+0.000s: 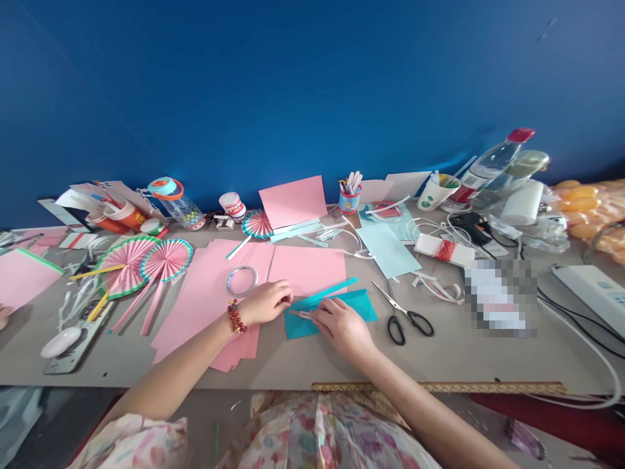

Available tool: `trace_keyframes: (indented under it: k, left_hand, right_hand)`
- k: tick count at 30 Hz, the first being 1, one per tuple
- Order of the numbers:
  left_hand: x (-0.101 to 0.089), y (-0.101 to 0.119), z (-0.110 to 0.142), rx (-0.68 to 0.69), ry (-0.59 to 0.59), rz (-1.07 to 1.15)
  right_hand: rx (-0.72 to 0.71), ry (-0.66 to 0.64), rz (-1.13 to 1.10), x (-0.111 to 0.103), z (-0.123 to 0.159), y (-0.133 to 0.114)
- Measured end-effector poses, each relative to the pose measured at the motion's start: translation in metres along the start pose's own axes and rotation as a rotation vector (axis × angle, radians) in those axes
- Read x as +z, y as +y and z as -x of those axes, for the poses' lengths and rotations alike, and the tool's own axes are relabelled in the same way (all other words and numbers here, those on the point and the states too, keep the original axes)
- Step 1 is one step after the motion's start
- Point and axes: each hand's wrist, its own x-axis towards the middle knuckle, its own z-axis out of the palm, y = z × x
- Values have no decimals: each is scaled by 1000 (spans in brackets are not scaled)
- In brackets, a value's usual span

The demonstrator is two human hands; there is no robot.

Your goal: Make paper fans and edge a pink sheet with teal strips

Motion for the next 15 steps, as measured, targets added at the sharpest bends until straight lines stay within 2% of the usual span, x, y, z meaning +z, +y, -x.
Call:
trace_keyframes:
  k: [10, 15]
  left_hand:
    - [0, 5, 2, -21, 9, -22]
    - [2, 5, 3, -28, 25, -7]
  right_hand:
    - [-23, -16, -22, -4, -2, 2]
    - [-79, -51, -35, -7, -3, 4]
